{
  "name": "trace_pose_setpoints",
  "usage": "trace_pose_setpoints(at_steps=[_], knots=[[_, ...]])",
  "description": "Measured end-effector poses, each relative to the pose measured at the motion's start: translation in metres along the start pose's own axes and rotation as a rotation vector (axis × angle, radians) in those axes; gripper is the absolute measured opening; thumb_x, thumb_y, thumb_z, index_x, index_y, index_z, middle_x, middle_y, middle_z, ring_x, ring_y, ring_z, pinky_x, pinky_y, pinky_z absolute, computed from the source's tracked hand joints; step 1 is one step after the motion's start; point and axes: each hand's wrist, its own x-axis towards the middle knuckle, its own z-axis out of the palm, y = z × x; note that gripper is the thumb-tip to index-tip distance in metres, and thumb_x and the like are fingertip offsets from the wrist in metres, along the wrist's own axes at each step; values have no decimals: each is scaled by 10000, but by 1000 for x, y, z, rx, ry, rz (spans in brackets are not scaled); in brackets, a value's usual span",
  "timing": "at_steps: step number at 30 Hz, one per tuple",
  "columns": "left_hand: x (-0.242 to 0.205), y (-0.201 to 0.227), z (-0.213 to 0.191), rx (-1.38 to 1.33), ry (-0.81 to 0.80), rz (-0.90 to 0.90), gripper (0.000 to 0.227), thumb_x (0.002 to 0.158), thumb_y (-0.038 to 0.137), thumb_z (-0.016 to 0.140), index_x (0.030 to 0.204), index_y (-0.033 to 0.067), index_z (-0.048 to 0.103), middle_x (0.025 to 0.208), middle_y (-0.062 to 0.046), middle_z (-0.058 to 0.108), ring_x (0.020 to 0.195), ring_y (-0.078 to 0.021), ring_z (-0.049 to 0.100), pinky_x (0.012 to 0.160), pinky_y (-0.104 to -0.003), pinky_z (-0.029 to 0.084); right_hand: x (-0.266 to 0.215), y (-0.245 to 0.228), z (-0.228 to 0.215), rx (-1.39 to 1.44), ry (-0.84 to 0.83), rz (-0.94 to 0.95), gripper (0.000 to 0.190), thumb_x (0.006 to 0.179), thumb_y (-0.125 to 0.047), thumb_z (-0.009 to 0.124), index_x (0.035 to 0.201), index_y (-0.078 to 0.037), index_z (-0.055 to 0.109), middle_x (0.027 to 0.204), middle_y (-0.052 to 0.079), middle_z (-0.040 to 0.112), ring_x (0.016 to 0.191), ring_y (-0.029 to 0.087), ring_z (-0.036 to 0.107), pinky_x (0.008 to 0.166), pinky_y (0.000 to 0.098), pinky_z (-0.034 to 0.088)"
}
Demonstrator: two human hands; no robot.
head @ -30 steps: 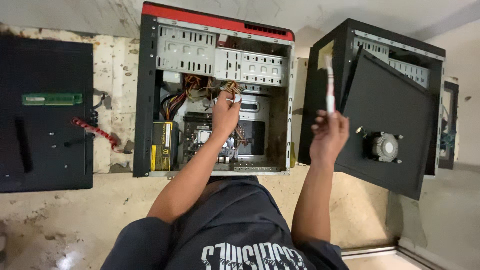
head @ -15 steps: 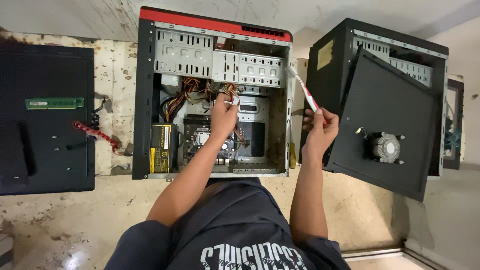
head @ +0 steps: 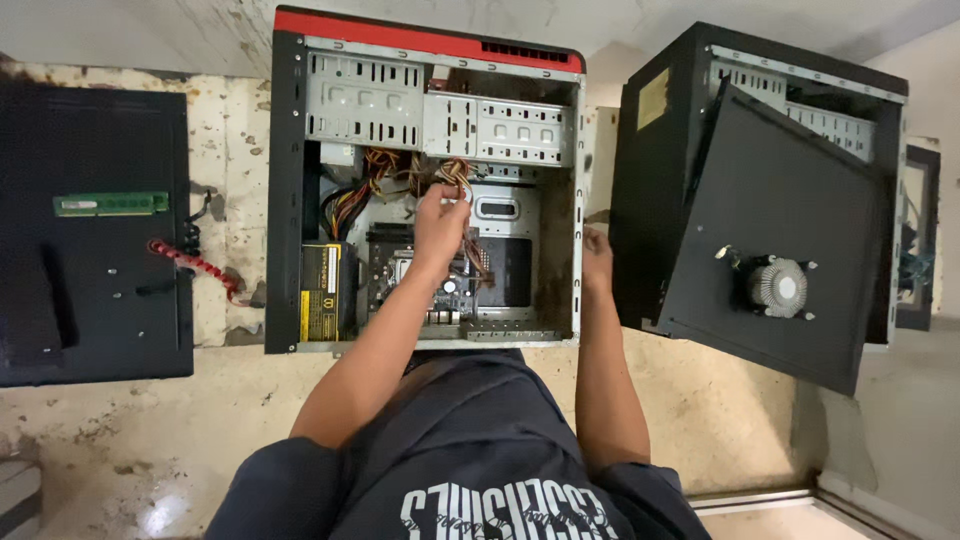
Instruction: The person uses a screwdriver to unscrew components inside an open computer case. They then proceed to disconnect and organize various internal cables and wires by hand, working on the motherboard and power supply area.
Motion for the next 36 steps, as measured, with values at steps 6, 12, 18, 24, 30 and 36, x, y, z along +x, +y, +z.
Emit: trace_pose_setpoints(at_steps=[6, 12, 18, 24, 30, 36], knots=[[-1, -5, -17, -174, -63, -41, 325, 851, 124, 616, 1151, -4, 630, 645, -111, 611, 482, -195, 569, 490, -344, 478, -20, -32, -15, 74, 151, -448, 320, 890, 22, 644, 1208, 40, 674, 973, 168, 570, 931, 231, 547, 833, 350, 488], [-18, 34, -54, -11, -75, 30, 463, 793, 58, 639, 1244, -46, 636, 776, -123, 660, 555, -160, 595, 525, -336, 490, -79, -110, -25, 217, 100, -572, 219, 1051, -66, 702, 1255, 3, 666, 701, 96, 592, 552, 158, 594, 545, 269, 501], [-9, 47, -64, -13, -220, 19, 597, 824, -32, 748, 1389, 34, 567, 892, -169, 728, 669, -256, 702, 554, -366, 631, -102, -134, -6, 63, -235, -788, 877, 1004, -235, 859, 1683, -259, 304, 1720, 44, 50, 1576, 448, 151, 1188, 718, 359], [7, 4, -34, -230, -512, 166, 382, 882, 3, 824, 1235, 40, 684, 956, -143, 729, 837, -203, 748, 665, -336, 677, -138, -160, 28, -20, -759, -423, 597, 1087, -501, 396, 1510, -104, 538, 1271, 251, 637, 1190, 396, 638, 987, 560, 506], [14, -8, -34, -268, -551, 198, 382, 872, -48, 788, 1232, 51, 705, 1039, -110, 752, 891, -182, 728, 717, -335, 683, -95, -105, 35, 149, -742, -147, 370, 925, -107, 766, 1257, 11, 656, 789, 153, 725, 600, 201, 719, 480, 261, 534], [6, -2, -34, -242, -540, 148, 309, 901, -36, 758, 1199, 46, 745, 994, -98, 761, 851, -160, 719, 714, -337, 687, -114, -126, 15, 213, -754, -65, 361, 1058, -186, 545, 1332, 36, 624, 1001, 193, 749, 754, 240, 755, 568, 283, 592]])
